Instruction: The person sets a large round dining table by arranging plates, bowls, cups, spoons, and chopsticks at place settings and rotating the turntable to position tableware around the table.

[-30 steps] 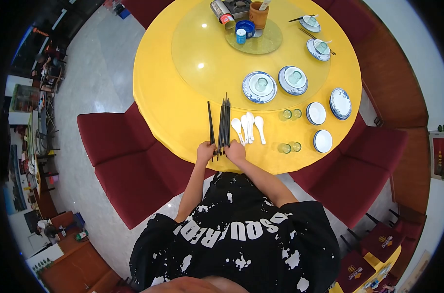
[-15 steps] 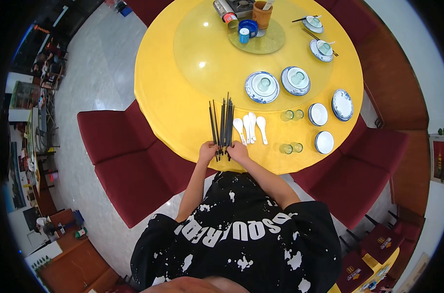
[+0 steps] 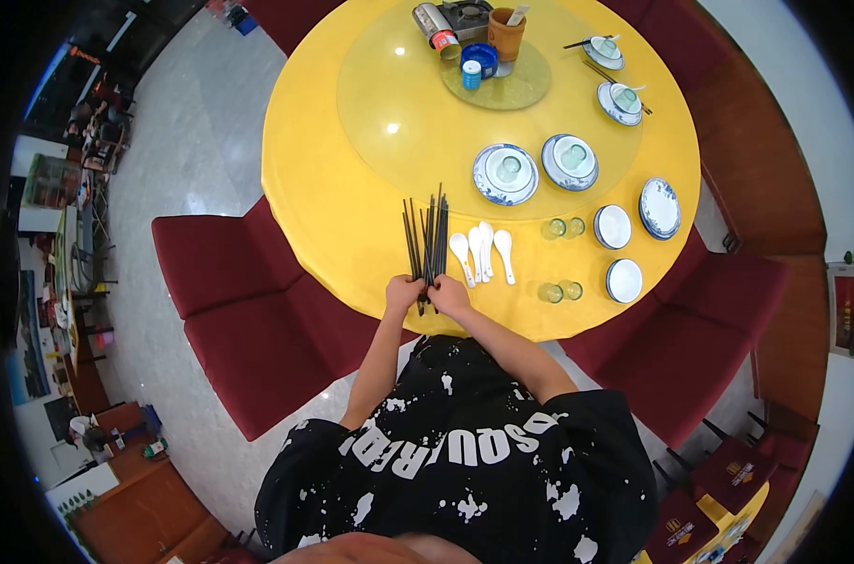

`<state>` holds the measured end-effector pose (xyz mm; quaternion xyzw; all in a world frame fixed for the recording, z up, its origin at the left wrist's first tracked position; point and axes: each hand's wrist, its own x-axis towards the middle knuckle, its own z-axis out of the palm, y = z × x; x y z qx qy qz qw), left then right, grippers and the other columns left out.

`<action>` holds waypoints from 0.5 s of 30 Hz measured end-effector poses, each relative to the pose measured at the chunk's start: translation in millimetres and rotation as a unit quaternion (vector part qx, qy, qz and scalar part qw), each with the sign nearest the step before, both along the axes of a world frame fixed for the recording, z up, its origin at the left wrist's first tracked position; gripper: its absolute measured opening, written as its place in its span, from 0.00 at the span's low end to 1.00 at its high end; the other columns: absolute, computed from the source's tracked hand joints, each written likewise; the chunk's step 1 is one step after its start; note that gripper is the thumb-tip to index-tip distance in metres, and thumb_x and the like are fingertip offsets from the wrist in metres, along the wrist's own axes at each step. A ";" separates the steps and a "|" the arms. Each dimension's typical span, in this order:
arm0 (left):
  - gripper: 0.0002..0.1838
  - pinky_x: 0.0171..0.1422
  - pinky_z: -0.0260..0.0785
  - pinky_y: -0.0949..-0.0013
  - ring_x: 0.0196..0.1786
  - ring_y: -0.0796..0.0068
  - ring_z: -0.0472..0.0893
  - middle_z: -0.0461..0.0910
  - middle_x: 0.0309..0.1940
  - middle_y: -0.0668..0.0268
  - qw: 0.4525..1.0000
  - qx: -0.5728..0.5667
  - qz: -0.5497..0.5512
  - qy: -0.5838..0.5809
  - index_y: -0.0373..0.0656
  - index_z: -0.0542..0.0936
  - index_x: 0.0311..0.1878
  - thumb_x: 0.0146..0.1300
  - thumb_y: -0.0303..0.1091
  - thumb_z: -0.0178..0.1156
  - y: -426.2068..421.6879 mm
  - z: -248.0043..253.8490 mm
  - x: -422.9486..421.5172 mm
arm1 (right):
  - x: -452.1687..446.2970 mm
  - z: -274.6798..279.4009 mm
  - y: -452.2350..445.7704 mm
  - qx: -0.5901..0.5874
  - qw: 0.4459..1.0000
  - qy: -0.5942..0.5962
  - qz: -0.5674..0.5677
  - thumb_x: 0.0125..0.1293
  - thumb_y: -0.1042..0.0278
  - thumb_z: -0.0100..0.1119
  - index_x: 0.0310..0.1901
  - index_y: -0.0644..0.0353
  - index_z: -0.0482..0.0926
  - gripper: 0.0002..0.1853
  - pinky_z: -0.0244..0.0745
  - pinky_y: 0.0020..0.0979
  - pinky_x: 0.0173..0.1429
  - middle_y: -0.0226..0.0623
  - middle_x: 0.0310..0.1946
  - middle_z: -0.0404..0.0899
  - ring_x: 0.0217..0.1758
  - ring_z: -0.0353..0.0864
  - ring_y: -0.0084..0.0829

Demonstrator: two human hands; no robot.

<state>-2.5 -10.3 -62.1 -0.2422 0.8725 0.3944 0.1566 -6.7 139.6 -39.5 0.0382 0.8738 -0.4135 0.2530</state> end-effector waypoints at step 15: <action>0.08 0.35 0.67 0.79 0.30 0.83 0.76 0.80 0.30 0.70 0.867 0.468 0.170 -0.005 0.37 0.83 0.39 0.69 0.33 0.62 52.6 101.2 17.5 | 5.4 67.5 54.7 -0.333 0.917 -0.165 -0.145 0.67 0.70 0.64 0.44 0.67 0.79 0.10 0.74 0.24 0.35 0.34 0.31 0.82 0.31 0.80 0.22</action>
